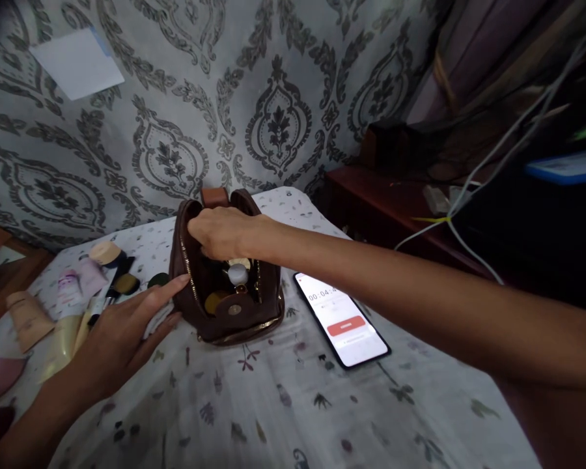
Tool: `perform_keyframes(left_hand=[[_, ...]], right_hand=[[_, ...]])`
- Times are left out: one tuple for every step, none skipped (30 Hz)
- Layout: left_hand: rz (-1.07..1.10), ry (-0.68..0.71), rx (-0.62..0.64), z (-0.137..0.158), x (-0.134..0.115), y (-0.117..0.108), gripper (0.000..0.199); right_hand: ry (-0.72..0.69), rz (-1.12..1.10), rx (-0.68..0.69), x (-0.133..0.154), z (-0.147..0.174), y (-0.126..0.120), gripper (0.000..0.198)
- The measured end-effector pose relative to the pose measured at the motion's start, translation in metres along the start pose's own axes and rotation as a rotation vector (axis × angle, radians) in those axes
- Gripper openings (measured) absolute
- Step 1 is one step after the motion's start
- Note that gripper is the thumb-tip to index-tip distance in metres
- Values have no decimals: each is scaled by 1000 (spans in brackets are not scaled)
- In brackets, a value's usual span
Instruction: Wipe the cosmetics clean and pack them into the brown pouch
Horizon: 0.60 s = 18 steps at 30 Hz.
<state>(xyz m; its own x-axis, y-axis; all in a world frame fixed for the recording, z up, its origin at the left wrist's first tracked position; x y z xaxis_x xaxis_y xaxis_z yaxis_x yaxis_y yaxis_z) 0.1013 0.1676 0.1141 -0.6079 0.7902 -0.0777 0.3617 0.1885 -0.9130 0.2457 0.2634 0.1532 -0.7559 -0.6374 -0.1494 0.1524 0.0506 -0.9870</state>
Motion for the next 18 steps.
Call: perform_keyframes(left_hand=[[1, -2, 6, 0, 0, 1, 46], [2, -2, 11, 0, 0, 1, 47], [4, 1, 12, 0, 0, 1, 48], [5, 1, 13, 0, 1, 2, 48], [5, 1, 15, 1, 1, 2, 49], [6, 1, 19, 1, 2, 2, 49], [7, 1, 22, 1, 2, 2, 49], [9, 0, 28, 1, 3, 2, 50], [14, 0, 36, 1, 3, 2, 51], [23, -2, 47, 1, 4, 3, 51], [32, -7, 56, 0, 4, 3, 51], [40, -16, 66, 0, 5, 4, 51], [47, -28, 75, 0, 5, 5, 52], [55, -43, 82, 0, 5, 5, 52], [66, -57, 86, 0, 5, 6, 52], [83, -72, 88, 0, 4, 6, 51], [108, -90, 92, 1, 3, 6, 51], [140, -111, 95, 3, 2, 5, 51]], right_hand=[[2, 5, -3, -1, 2, -2, 23], [3, 4, -20, -2, 4, -4, 23], [6, -2, -51, -4, 7, -7, 22], [12, -13, -98, -7, 11, -10, 21], [26, -26, -161, -9, 16, -15, 19], [51, -41, -231, -13, 22, -20, 16], [86, -55, -306, -17, 28, -25, 13], [128, -66, -378, -20, 36, -29, 13], [170, -78, -439, -23, 44, -33, 18], [193, -92, -485, -25, 51, -35, 24], [198, -114, -525, -25, 58, -35, 30], [186, -145, -548, -25, 65, -34, 36], [161, -178, -563, -23, 70, -31, 40], [133, -209, -574, -20, 75, -28, 44], [106, -238, -577, -17, 79, -23, 46], [75, -264, -581, -14, 82, -18, 47], [50, -287, -589, -9, 84, -14, 46], [33, -304, -612, -5, 86, -10, 44]])
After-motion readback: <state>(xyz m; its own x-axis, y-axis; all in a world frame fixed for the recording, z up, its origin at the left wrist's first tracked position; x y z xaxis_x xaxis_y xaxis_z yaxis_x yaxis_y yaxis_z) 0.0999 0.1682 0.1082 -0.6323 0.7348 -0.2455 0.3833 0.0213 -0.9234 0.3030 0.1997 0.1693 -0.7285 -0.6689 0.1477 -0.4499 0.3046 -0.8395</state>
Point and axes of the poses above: each hand's wrist, its own z-axis away from the middle knuckle, its own y-axis out of the palm, x = y × z, the point moved 5 cm from there along -z, towards the middle knuckle, and after that the axes turned 12 degrees about z, right-handed, at the moved point
